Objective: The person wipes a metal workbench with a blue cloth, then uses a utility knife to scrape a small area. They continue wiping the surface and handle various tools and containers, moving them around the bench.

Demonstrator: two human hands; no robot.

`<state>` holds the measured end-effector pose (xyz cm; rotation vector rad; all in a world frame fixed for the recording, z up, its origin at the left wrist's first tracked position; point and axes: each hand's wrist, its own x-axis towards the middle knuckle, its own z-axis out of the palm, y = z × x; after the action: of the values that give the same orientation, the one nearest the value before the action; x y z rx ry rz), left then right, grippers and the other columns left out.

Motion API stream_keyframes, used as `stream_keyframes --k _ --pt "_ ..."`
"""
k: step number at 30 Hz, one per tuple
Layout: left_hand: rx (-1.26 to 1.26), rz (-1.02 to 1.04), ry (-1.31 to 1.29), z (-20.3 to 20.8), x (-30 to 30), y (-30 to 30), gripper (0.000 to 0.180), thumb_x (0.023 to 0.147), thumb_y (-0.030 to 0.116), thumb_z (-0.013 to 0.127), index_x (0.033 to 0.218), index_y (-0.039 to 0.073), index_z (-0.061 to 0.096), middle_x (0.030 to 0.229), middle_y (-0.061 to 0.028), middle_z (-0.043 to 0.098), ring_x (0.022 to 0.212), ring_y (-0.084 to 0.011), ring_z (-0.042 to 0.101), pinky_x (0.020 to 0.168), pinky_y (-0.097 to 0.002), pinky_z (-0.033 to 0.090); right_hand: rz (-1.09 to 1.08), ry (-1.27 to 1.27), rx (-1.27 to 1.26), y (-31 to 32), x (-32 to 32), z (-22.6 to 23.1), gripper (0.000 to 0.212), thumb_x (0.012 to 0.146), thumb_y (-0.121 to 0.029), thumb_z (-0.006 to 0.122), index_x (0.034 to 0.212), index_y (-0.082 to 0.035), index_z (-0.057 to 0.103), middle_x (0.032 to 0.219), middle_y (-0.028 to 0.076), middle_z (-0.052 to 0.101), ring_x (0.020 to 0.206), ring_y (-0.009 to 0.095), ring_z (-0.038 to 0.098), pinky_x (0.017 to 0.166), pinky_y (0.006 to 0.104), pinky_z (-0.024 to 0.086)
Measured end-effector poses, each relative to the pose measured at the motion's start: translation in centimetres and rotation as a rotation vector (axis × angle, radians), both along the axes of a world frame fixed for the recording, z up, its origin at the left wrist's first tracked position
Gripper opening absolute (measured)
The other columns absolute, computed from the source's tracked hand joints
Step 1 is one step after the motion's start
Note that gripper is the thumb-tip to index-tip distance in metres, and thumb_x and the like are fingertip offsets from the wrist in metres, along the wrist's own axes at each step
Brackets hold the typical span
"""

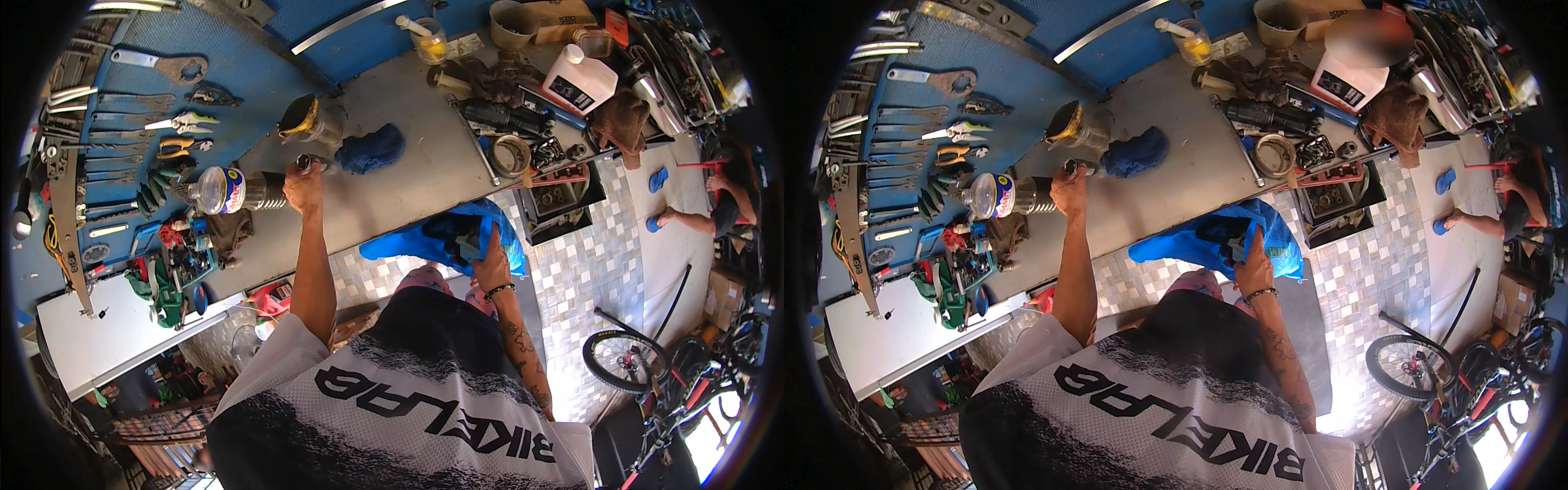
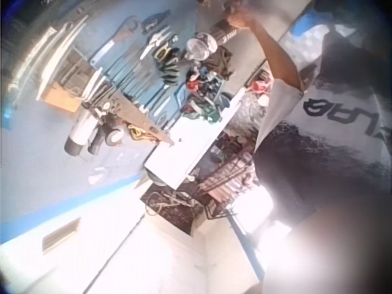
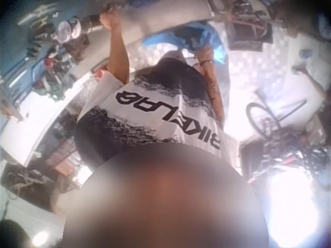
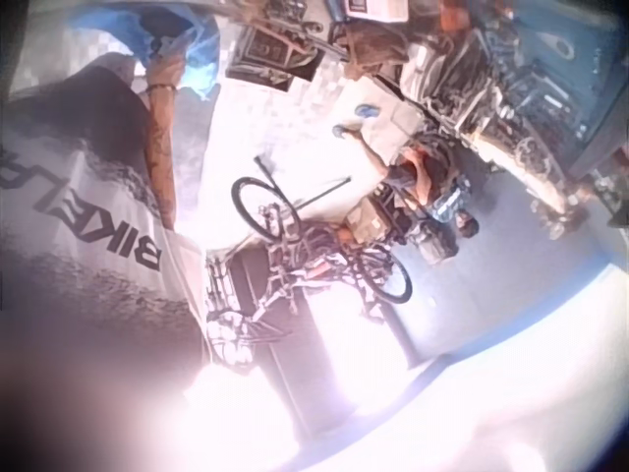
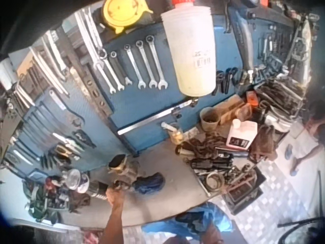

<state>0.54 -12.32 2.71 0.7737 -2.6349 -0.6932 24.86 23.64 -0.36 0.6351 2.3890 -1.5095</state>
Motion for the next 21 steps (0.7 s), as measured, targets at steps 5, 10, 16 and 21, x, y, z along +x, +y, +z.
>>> stream_keyframes --k 5,10,16,21 --pt "-0.226 -0.055 0.13 0.3 1.4 1.7 0.048 0.085 0.044 0.082 0.12 0.012 0.072 0.116 -0.017 0.073 0.116 -0.0401 0.066 0.097 -0.0505 0.054 0.049 0.136 0.096 -0.1 0.3 -1.3 0.102 0.078 0.01 0.065 0.167 -0.006 0.017 0.105 0.034 0.073 0.071 0.042 0.076 0.059 0.0467 0.064" --pt "-0.356 -0.922 0.247 0.3 2.8 9.0 0.046 0.092 0.033 0.079 0.135 0.018 0.07 0.127 -0.0159 0.063 0.117 -0.0381 0.057 0.104 -0.0514 0.045 0.031 0.113 0.023 -0.1 0.1 -1.4 0.102 0.079 0.01 0.061 0.168 -0.009 0.015 0.1 0.032 0.074 0.064 0.036 0.076 0.056 0.045 0.063" --pt "-0.45 -0.846 0.134 -3.9 -7.5 11.7 0.037 0.096 0.019 0.069 0.133 0.021 0.073 0.119 -0.0141 0.065 0.105 -0.0379 0.062 0.096 -0.0489 0.052 0.004 -0.008 0.011 0.3 -0.1 -0.5 0.101 0.08 0.009 0.059 0.169 -0.011 0.014 0.093 0.029 0.075 0.061 0.035 0.075 0.054 0.0438 0.062" --pt "-0.569 -0.603 0.234 -6.6 -18.0 14.8 0.03 0.094 0.017 0.072 0.125 0.015 0.074 0.117 -0.0151 0.065 0.106 -0.0382 0.064 0.096 -0.0488 0.055 -0.031 0.011 0.043 0.2 0.2 -1.0 0.1 0.08 0.009 0.058 0.168 -0.01 0.015 0.095 0.029 0.075 0.062 0.036 0.075 0.054 0.0445 0.062"
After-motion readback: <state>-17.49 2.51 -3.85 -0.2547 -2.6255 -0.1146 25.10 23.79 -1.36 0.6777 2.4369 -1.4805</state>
